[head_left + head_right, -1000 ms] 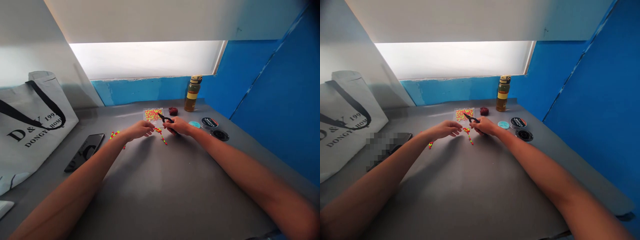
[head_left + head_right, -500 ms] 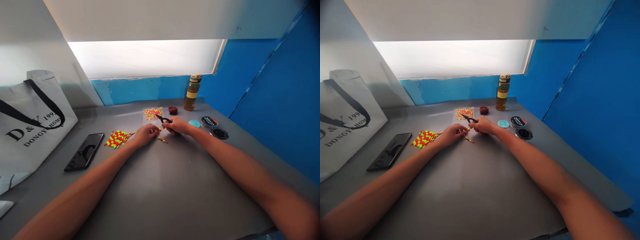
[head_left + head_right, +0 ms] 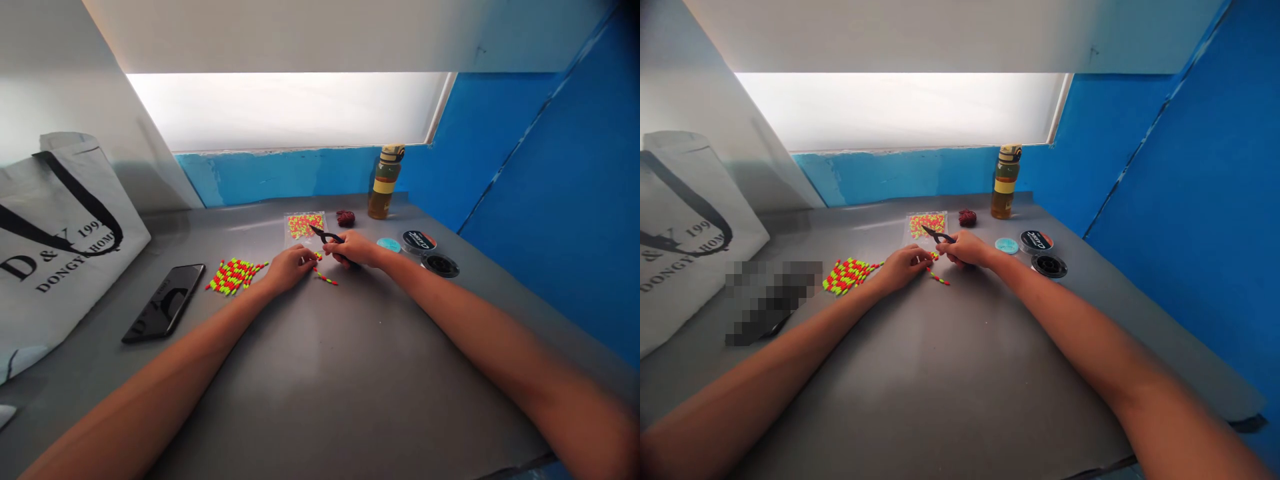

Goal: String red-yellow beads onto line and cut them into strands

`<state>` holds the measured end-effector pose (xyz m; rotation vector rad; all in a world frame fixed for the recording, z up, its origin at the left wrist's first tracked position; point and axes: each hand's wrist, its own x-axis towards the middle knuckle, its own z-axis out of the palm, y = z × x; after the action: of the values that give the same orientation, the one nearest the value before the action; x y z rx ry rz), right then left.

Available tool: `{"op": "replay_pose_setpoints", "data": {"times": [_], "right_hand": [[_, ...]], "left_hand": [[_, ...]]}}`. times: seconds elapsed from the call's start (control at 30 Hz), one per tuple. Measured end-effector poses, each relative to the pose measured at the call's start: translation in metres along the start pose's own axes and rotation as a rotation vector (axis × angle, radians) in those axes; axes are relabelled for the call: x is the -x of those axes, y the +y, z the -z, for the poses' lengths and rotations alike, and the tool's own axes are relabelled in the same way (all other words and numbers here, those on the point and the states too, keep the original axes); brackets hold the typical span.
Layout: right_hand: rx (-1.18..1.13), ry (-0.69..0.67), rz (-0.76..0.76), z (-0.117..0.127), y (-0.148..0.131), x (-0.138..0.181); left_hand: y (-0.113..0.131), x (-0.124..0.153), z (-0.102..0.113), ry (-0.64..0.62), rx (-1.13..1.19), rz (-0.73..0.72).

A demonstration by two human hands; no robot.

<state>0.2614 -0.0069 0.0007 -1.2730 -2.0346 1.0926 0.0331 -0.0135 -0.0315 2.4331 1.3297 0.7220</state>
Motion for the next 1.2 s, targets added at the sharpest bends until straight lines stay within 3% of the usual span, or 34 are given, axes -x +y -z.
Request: {"op": "replay_pose_setpoints", "data": {"times": [0.6,1.2], "right_hand": [[0.003,0.004,0.02,0.0,0.014,-0.008],[-0.007,-0.008,0.021,-0.001,0.008,-0.005]], "left_hand": [[0.0,0.003,-0.001,-0.021,-0.023,-0.032],[-0.006,-0.002,-0.005,0.015,0.013,-0.042]]}}
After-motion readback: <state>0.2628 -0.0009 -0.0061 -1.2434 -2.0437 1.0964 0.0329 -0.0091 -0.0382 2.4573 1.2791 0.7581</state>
